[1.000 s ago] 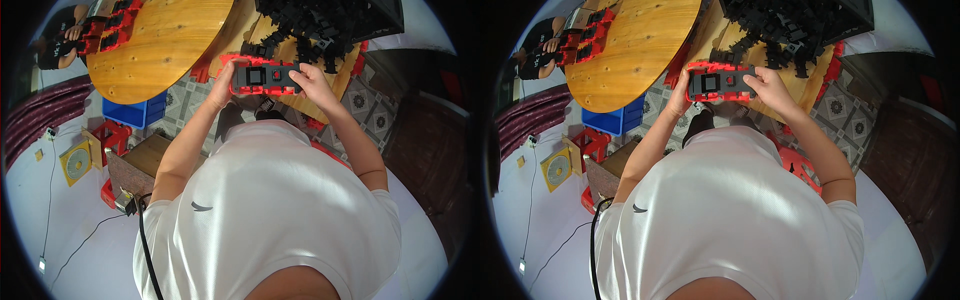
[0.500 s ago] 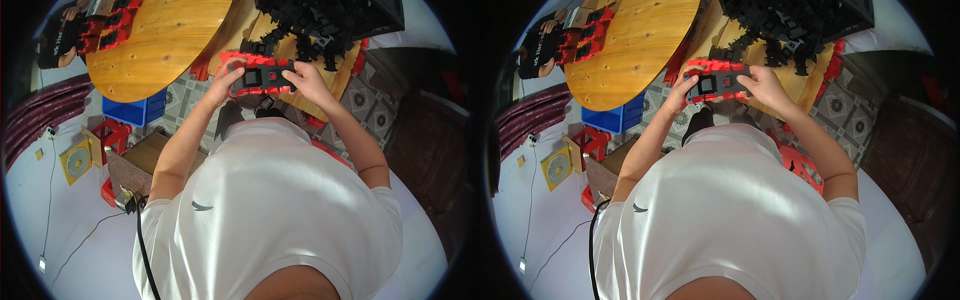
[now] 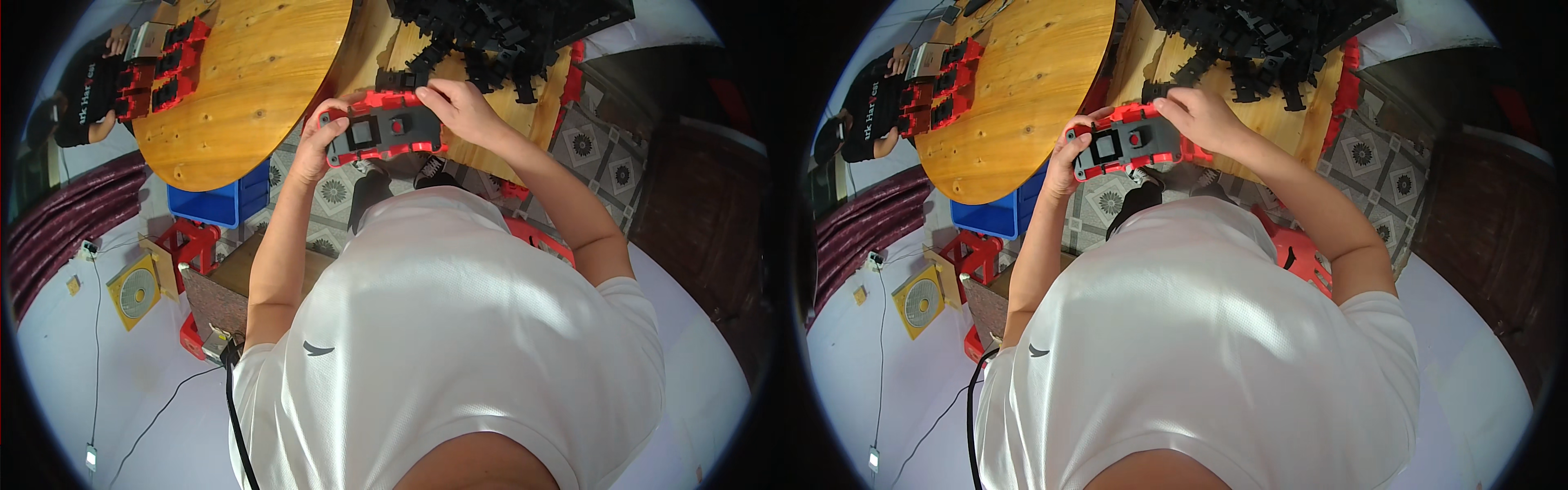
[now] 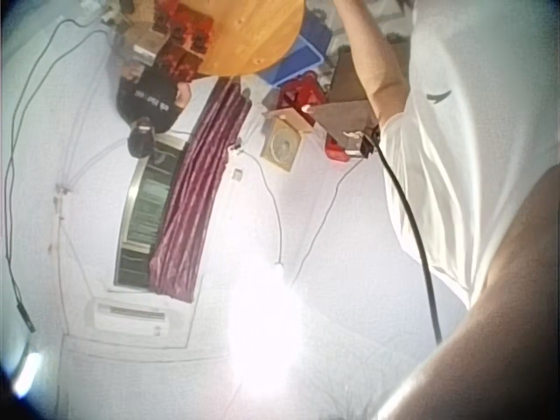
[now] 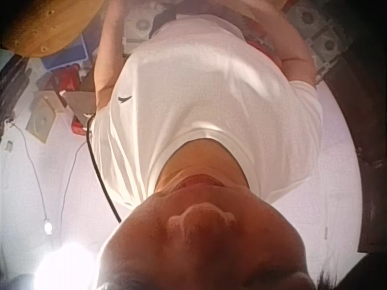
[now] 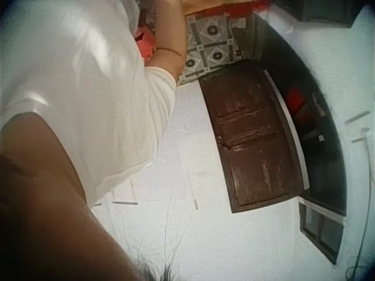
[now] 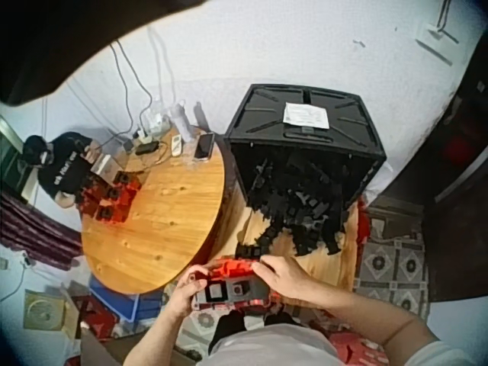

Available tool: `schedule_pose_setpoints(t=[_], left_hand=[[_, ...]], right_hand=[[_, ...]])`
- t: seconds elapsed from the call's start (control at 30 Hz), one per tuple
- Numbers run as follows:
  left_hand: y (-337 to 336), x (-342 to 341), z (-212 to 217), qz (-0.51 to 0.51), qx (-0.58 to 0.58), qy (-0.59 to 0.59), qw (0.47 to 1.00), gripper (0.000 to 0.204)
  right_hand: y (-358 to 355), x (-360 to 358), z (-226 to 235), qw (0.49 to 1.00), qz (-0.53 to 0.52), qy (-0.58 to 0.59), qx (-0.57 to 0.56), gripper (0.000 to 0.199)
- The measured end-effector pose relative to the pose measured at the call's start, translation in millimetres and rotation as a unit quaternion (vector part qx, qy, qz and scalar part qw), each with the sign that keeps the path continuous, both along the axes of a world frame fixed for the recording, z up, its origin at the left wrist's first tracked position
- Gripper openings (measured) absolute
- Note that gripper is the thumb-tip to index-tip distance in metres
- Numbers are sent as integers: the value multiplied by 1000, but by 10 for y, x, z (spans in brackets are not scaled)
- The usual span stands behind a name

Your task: The person separates red plastic casings from a stack and fits black plastic components into them by hand. The person places the assembled casings onto a round table and moves them to another table.

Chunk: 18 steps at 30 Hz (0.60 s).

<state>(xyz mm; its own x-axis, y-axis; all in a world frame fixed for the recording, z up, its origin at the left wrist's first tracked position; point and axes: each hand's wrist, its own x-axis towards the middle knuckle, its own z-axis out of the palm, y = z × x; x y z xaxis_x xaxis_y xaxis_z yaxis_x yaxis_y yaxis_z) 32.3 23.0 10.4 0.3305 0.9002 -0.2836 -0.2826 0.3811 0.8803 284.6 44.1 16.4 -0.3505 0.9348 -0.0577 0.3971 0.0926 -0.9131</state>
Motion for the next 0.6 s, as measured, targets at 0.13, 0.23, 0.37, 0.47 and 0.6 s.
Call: schedule_pose_setpoints(t=[0.13, 0.23, 0.37, 0.47, 0.6], left_hand=[[38, -99, -29, 19, -20, -31, 999, 18], [90, -239, -137, 61, -16, -30, 998, 18], [165, -316, -151, 46, 12, -18, 999, 19], [286, -421, -220, 58, 48, 118, 990, 49], [242, -633, -325, 118, -79, 115, 983, 80]], right_hand=[[112, -81, -27, 998, 33, -43, 19, 38], [48, -80, -17, 991, 14, -78, -105, 39], [-205, -270, -3, 945, 28, 100, -311, 38], [-227, -439, -180, 945, -61, 134, -293, 37], [-65, -817, -224, 914, -198, 208, -286, 38]])
